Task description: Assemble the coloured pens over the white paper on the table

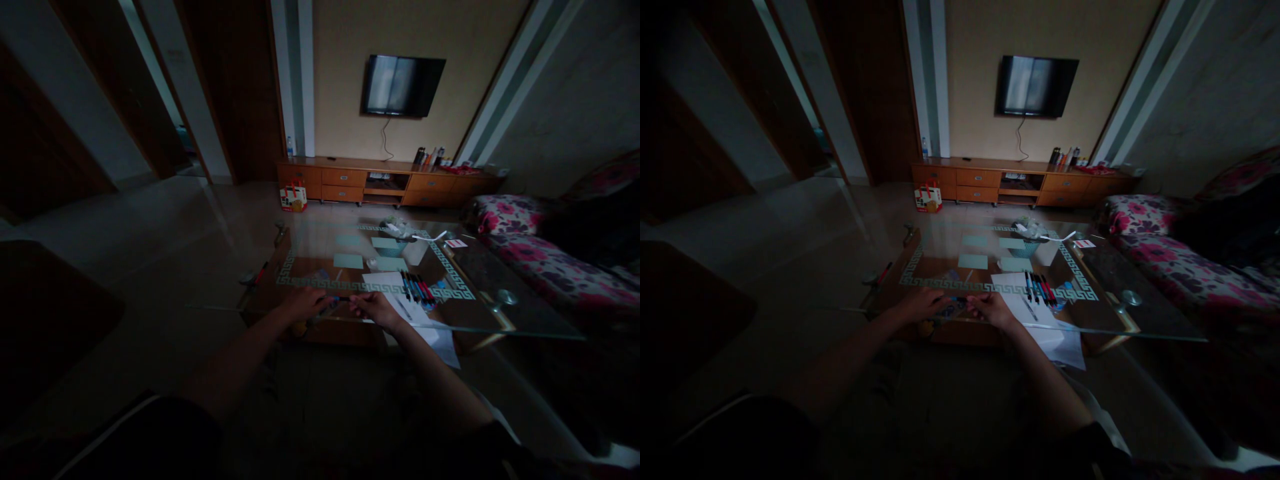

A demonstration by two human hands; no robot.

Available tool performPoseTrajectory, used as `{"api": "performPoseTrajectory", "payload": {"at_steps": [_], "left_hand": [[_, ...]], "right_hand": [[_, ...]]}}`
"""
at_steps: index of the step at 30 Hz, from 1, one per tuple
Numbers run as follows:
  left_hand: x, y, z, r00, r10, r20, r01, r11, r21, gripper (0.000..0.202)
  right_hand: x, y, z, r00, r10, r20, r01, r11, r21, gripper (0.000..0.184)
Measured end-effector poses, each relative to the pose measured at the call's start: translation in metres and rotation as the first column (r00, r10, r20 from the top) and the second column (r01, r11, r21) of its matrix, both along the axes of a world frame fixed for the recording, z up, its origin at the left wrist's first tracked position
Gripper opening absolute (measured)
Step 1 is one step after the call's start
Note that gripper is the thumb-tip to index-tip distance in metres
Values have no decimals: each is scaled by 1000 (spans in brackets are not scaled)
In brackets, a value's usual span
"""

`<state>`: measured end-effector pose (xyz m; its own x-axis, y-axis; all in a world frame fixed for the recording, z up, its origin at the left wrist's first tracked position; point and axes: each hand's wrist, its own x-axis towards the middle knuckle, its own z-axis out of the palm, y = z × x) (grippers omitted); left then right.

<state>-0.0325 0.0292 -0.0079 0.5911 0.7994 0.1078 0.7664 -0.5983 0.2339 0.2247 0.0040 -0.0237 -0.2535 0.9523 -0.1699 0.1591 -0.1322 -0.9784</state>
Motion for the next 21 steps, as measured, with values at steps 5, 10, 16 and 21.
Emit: {"api": "performPoseTrajectory", "payload": {"at_steps": [5,10,16,21], "left_hand": [[0,0,0,1000,10,-7,-10,1000,-7,58],[-1,-1,2,1000,15,-5,-15,1000,-14,59],[-1,1,-1,1000,16,14,-16,1000,-24,59],[-2,2,-3,999,24,25,-23,999,-23,57]], "right_hand": [[1,0,-2,1000,14,-14,-13,1000,15,49],[2,-1,-1,1000,10,-18,-10,1000,14,46],[1,-1,-2,999,-25,-35,26,1000,16,43],[-4,-2,0,994,-98,-50,99,995,18,46]]}}
